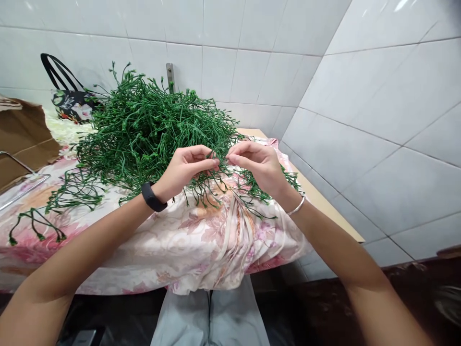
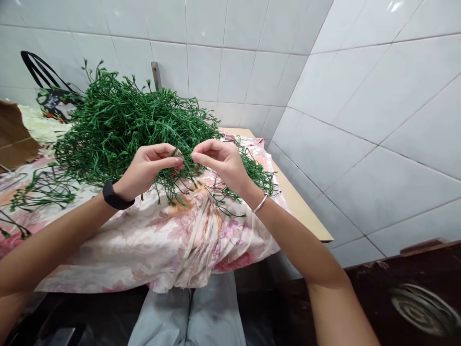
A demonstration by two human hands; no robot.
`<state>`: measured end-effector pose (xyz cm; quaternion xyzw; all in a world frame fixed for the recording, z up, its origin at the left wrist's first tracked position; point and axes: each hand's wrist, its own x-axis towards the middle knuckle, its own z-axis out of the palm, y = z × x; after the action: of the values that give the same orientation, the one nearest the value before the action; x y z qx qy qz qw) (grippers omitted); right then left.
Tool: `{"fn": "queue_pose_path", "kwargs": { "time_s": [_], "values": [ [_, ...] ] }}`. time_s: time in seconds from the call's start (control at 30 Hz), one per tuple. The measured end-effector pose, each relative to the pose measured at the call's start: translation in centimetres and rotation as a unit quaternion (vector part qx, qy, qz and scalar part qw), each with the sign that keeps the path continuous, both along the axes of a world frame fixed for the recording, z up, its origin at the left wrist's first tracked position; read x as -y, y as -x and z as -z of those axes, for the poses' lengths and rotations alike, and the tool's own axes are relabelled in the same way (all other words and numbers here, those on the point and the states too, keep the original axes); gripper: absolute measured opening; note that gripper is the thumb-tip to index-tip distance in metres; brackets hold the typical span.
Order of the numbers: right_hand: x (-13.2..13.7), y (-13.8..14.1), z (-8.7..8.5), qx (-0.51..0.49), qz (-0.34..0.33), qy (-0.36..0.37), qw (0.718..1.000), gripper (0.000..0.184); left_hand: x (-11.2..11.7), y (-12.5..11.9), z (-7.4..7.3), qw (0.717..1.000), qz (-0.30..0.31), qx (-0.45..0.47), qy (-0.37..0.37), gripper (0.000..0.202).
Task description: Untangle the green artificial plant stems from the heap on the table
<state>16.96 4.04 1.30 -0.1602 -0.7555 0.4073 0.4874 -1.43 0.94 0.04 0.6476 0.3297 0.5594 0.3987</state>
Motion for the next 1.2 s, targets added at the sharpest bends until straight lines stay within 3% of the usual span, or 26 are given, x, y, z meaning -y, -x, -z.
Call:
{"fn": "queue_pose_path", "kwargs": {
  "time_s": [0.2,0.4,0.57,0.67,0.77,0.87,1.0,1.1,1.2],
  "values": [
    [0.1,-0.4,-0.3,-0.026,-0.039,0.021,0.999,0.007,0.3,0.2,-0.2,0.998,0.050,0.009,0.027,0.012],
    [0.8,-0.5,-0.2,0.013,-0.084,0.012,0.996,0.009,0.4,0.1,0.2,0.993,0.116,0.011,0.033,0.014],
    [1.2,-0.3,-0.2,-0.014,-0.008,-0.038,0.999,0.014,0.4,0.1,0.1,0.989,0.144,0.017,0.017,0.015],
    [1.1,-0.5,-0.4,0.020,0.088,-0.132,0.987,0.012,0.5,0.0,0.0,0.991,0.136,0.005,-0.002,0.018],
    [0.8,-0.7,-0.5,0.092,0.183,-0.264,0.943,0.012,0.4,0.2,-0.1,0.993,0.117,-0.010,-0.019,0.018],
    [0.5,-0.7,-0.5,0.142,0.220,-0.316,0.912,0.016,0.3,0.3,-0.3,0.995,0.082,-0.052,-0.029,0.019],
    [0.1,-0.7,-0.1,0.170,0.217,-0.328,0.904,0.007,0.5,0.2,-0.4,0.992,0.010,-0.120,-0.027,0.021],
    [0.1,-0.6,0.3,0.172,0.223,-0.340,0.897,0.005,0.6,0.1,-0.3,0.982,-0.080,-0.166,-0.047,0.021],
    [0.3,-0.4,0.4,0.164,0.183,-0.312,0.918,0.006,0.6,0.0,-0.1,0.964,-0.155,-0.198,-0.091,0.014]
  ]
}}
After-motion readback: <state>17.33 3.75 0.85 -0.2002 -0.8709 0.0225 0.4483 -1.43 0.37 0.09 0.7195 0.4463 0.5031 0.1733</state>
